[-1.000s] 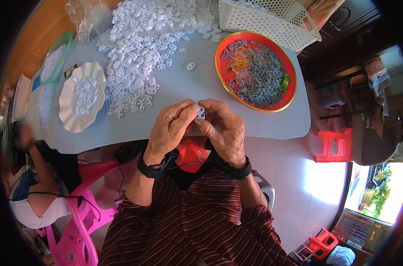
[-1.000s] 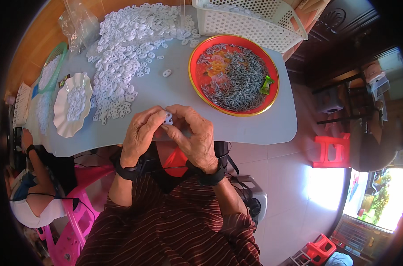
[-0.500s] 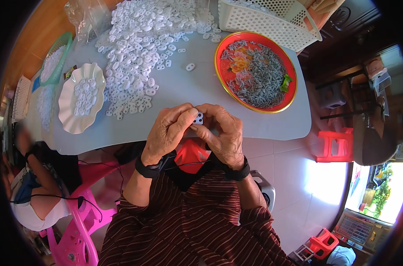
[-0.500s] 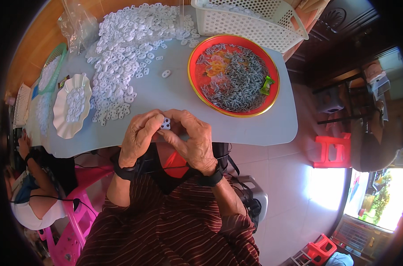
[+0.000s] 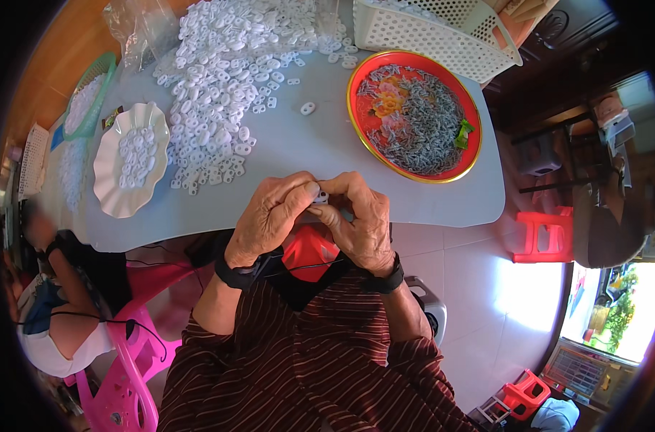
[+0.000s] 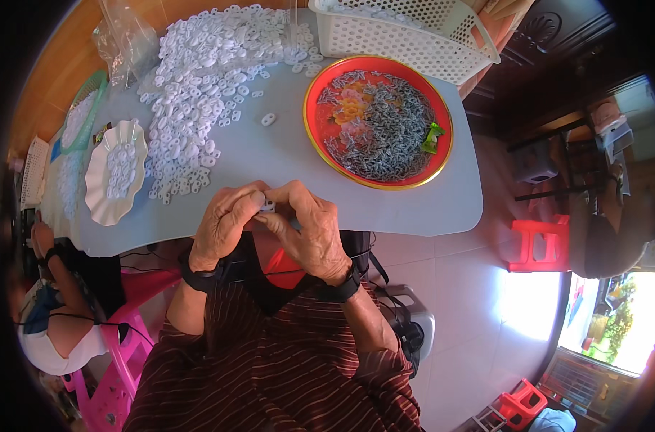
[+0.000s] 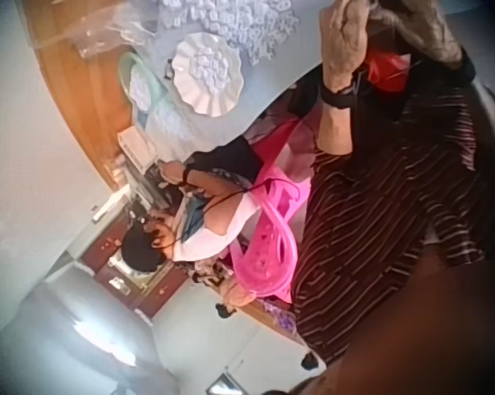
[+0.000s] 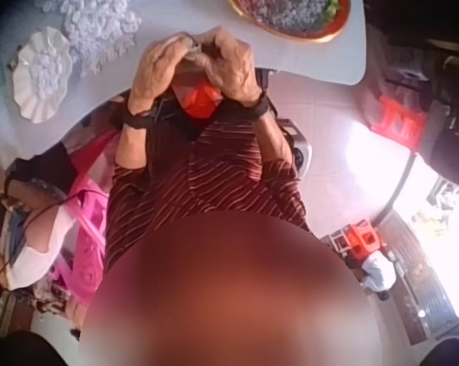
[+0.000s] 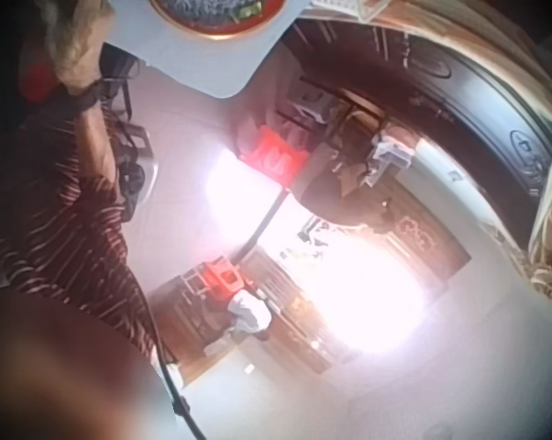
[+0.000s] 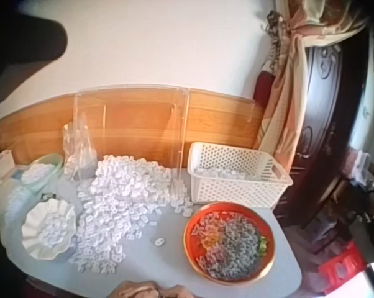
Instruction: The person picks up a white plastic piece and a small metal spring by hand, inserts the spring into the piece, and places the assembled unit into a red tray. This process is repeated multiple times, handling one plastic piece and one spring at a time.
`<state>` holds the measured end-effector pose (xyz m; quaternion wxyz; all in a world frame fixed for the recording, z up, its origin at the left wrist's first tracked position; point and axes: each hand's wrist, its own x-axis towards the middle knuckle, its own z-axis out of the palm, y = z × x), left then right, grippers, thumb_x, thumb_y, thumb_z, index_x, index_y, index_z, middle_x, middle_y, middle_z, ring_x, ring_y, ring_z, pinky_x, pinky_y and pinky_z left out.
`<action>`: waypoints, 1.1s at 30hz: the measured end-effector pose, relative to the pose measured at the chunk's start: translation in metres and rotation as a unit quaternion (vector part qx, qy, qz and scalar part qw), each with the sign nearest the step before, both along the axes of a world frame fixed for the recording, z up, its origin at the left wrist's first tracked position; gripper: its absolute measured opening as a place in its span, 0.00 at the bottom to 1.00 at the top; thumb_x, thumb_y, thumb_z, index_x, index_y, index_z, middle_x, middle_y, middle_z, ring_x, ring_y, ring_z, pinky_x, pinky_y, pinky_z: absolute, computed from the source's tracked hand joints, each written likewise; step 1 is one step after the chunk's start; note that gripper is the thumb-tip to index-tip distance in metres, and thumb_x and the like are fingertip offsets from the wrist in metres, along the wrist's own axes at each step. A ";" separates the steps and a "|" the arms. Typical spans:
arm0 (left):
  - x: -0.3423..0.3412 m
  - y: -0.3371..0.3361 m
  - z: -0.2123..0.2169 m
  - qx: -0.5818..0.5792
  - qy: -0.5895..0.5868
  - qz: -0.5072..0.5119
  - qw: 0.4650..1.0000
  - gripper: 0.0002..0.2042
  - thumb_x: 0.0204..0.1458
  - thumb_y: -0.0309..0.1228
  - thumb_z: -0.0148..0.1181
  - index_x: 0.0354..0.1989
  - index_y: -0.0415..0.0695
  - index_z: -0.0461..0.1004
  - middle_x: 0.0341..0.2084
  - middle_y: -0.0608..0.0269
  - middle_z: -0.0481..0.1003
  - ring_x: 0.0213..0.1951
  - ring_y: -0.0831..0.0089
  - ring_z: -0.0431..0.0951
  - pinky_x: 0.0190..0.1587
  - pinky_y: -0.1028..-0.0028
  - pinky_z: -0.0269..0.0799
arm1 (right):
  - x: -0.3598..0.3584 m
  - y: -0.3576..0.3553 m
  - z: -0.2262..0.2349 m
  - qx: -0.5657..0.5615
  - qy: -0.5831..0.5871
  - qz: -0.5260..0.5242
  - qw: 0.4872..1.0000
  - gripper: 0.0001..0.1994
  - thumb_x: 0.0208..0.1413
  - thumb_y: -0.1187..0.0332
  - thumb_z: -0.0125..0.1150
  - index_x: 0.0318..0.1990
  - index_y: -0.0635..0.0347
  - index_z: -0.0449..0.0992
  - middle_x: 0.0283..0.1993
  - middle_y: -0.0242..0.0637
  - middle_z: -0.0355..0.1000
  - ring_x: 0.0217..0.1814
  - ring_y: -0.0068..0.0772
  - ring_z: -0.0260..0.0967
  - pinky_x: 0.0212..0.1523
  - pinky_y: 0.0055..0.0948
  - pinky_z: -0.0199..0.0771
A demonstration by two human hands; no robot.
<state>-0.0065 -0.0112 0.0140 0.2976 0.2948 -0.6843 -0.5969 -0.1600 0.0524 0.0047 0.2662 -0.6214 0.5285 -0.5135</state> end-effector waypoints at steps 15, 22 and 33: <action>0.002 0.000 -0.009 -0.006 0.032 -0.002 0.999 0.18 0.61 0.42 0.45 0.26 0.39 0.63 0.17 0.72 0.53 0.23 0.82 0.51 0.25 0.77 0.50 | -0.003 -0.001 -0.011 -0.010 -0.104 -0.002 0.994 0.12 0.46 0.76 0.68 0.39 0.64 0.74 0.28 0.38 0.74 0.29 0.28 0.73 0.32 0.25 0.71; 0.003 0.005 -0.011 -0.055 0.028 0.016 0.998 0.15 0.61 0.38 0.47 0.29 0.37 0.65 0.17 0.70 0.53 0.23 0.82 0.51 0.23 0.77 0.50 | -0.002 0.007 0.001 0.072 -0.160 0.027 0.984 0.09 0.56 0.76 0.59 0.44 0.67 0.74 0.27 0.32 0.73 0.27 0.18 0.67 0.30 0.21 0.69; 0.000 0.005 -0.010 -0.045 0.072 0.050 0.995 0.14 0.61 0.35 0.49 0.29 0.36 0.66 0.16 0.70 0.54 0.22 0.83 0.52 0.22 0.78 0.51 | -0.006 0.005 0.003 0.102 -0.190 0.069 0.974 0.10 0.61 0.73 0.51 0.48 0.68 0.72 0.31 0.31 0.70 0.29 0.17 0.65 0.32 0.19 0.69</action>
